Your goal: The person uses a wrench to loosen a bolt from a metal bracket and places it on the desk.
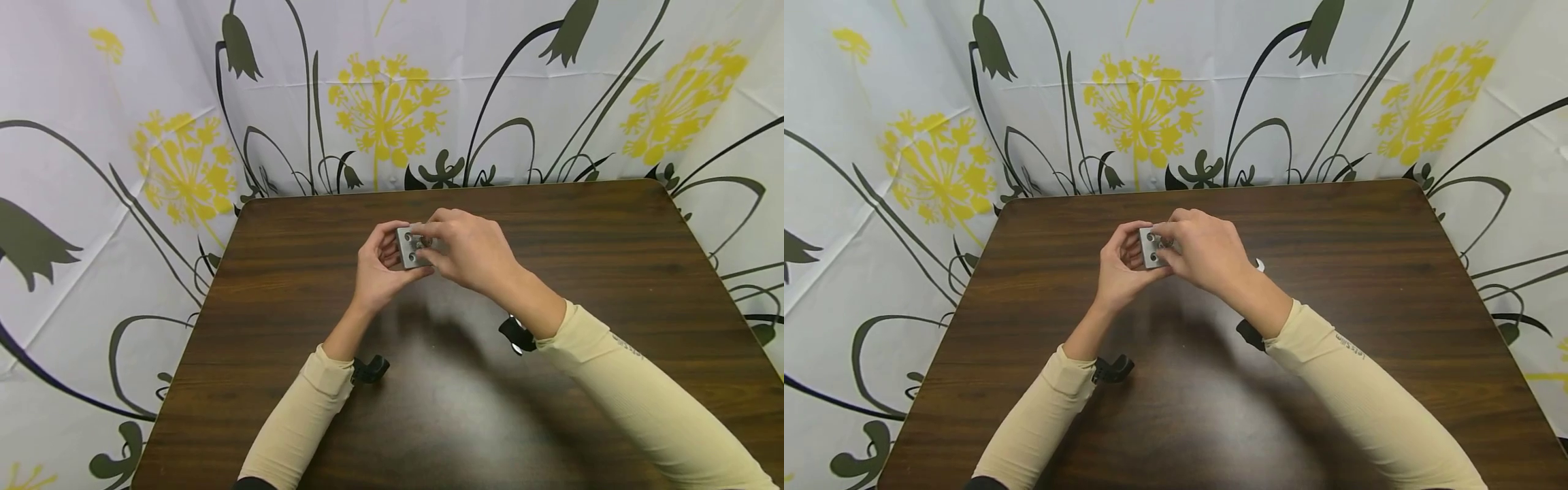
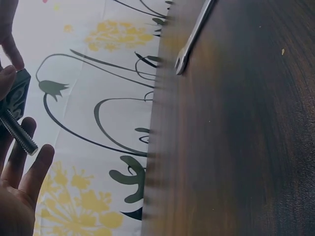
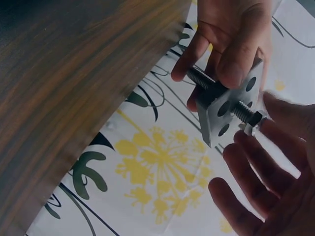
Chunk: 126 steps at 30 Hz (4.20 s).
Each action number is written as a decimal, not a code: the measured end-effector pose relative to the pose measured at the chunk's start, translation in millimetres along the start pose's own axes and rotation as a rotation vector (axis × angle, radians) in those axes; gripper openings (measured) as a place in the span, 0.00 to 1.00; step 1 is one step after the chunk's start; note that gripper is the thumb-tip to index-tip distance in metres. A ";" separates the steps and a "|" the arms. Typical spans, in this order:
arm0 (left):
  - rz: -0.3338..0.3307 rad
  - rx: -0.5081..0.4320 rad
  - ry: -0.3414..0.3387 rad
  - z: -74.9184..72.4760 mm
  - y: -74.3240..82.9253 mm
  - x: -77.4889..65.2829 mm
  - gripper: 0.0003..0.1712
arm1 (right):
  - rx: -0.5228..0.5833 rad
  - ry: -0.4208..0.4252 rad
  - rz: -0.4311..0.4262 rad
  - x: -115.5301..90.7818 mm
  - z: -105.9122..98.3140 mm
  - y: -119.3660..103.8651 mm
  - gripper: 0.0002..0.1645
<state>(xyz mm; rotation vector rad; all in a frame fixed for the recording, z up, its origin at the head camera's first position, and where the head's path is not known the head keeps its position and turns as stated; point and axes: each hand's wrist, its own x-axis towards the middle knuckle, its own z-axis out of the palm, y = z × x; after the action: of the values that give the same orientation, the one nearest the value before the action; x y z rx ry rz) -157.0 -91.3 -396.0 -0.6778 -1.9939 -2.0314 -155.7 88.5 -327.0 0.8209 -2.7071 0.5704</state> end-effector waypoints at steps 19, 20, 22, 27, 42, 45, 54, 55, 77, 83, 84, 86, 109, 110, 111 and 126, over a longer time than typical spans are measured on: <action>0.006 -0.027 -0.005 -0.7 0.6 1.5 0.40 | 0.015 0.021 0.012 0.6 0.0 -0.4 0.15; 0.007 -0.025 -0.007 -0.9 0.6 1.5 0.40 | 0.020 0.016 0.003 0.5 -0.1 0.1 0.14; 0.010 -0.018 -0.009 -1.1 0.4 1.9 0.40 | 0.023 0.008 -0.016 0.2 -0.4 1.0 0.14; 0.012 0.004 -0.004 -1.0 0.6 2.5 0.40 | 0.024 0.037 0.010 -1.1 -0.1 1.0 0.17; -0.001 -0.016 -0.001 1.1 0.8 0.4 0.40 | 0.037 0.052 0.032 -4.7 1.2 1.1 0.16; 0.004 -0.026 0.000 1.4 1.0 1.0 0.40 | 0.029 0.083 0.064 -4.0 1.7 1.7 0.17; 0.012 -0.019 -0.013 1.8 0.1 2.1 0.40 | 0.029 0.040 0.036 -4.5 -3.2 1.0 0.14; 0.014 -0.019 -0.012 1.8 0.0 2.3 0.40 | 0.025 0.050 0.047 -4.2 -3.3 0.8 0.14; 0.015 -0.013 -0.007 2.1 4.7 0.9 0.40 | 0.011 0.033 0.057 -3.5 -3.6 -0.7 0.15; 0.017 -0.005 0.002 1.2 4.4 0.0 0.40 | 0.010 0.040 0.036 -4.5 -4.2 -1.6 0.16; 0.018 -0.005 0.004 1.1 4.3 -0.2 0.40 | 0.008 0.046 0.051 -4.4 -4.0 -1.8 0.16; 0.017 -0.002 0.001 0.9 3.6 -0.7 0.40 | 0.008 0.052 0.083 -4.7 -3.8 -1.8 0.17; 0.015 -0.004 0.000 0.0 1.1 -2.9 0.40 | 0.020 0.004 0.080 -6.7 -2.9 -3.4 0.17; 0.017 -0.007 0.000 0.0 1.2 -2.9 0.40 | 0.023 0.007 0.080 -6.4 -2.8 -3.6 0.17; 0.021 -0.007 0.001 -0.1 1.0 -3.0 0.40 | 0.027 0.011 0.084 -5.8 -2.7 -3.8 0.17; 0.015 -0.011 -0.003 -1.5 -0.6 -5.1 0.39 | 0.054 0.021 0.086 -4.7 -0.6 -4.6 0.18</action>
<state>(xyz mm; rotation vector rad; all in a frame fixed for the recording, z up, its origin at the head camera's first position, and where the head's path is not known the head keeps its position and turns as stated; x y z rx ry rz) -153.1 -93.6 -398.8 -0.6967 -1.9753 -2.0349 -149.2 87.4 -326.7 0.7098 -2.7293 0.6696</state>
